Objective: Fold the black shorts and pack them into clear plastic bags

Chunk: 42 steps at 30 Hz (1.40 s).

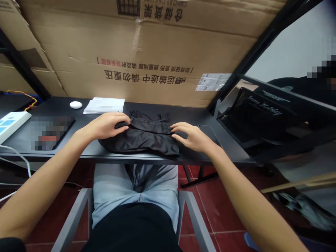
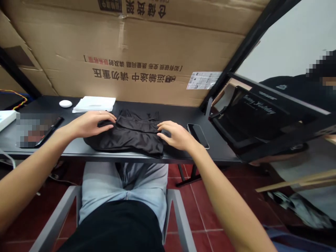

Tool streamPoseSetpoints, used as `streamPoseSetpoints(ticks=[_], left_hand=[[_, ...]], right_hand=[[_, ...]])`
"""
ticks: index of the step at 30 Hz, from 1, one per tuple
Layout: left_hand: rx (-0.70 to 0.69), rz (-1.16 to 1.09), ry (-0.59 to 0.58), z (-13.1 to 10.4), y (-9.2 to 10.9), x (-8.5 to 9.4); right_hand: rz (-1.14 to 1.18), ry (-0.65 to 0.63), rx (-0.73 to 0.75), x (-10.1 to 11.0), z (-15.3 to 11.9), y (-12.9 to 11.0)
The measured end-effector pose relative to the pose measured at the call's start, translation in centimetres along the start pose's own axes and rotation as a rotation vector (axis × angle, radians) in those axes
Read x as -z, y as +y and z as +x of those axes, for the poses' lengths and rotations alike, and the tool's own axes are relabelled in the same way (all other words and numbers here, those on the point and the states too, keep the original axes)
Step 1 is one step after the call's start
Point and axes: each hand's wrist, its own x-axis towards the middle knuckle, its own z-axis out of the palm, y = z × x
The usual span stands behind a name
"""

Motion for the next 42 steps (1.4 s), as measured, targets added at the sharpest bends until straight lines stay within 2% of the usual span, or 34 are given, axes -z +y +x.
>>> streamPoseSetpoints(ticks=[4,8,11,14,18,21,27,31,34,37,39,42], left_hand=[[-0.007,0.056,0.007,-5.2,1.4,0.9],[-0.017,0.092,-0.014,-9.4,1.5,0.3],[-0.022,0.077,-0.013,-10.9,0.8,-0.5],[-0.012,0.050,-0.009,-11.0,0.4,-0.8],[0.018,-0.047,-0.025,-10.3,0.6,0.3],[0.057,-0.121,-0.016,-9.3,0.8,1.6],[0.203,-0.159,0.056,-5.5,0.4,4.2],[0.217,-0.247,-0.025,-2.8,-0.6,5.6],[0.244,-0.333,-0.126,-1.5,-1.7,6.4],[0.265,-0.389,-0.142,-0.2,-3.0,6.4],[0.298,-0.360,-0.053,0.9,-3.7,5.6],[0.400,-0.130,0.102,2.3,-4.1,3.4]], right_hand=[[0.024,-0.024,0.083,1.0,-2.7,-2.3],[0.007,-0.112,0.181,0.9,-4.5,-3.9],[-0.014,-0.126,0.208,0.3,-4.8,-4.2],[0.019,-0.115,0.184,0.1,-4.6,-4.3],[0.079,-0.082,0.063,0.7,-4.2,-4.5],[0.100,0.014,-0.066,1.2,-3.5,-4.2],[0.242,0.204,-0.257,1.5,0.3,-1.8],[0.268,0.278,-0.314,1.1,3.6,0.6],[0.261,0.288,-0.353,0.4,5.1,2.1],[0.274,0.237,-0.380,-0.3,5.6,3.1],[0.237,0.239,-0.408,-0.9,5.6,3.5],[0.074,0.268,-0.444,-1.9,5.4,3.4]])
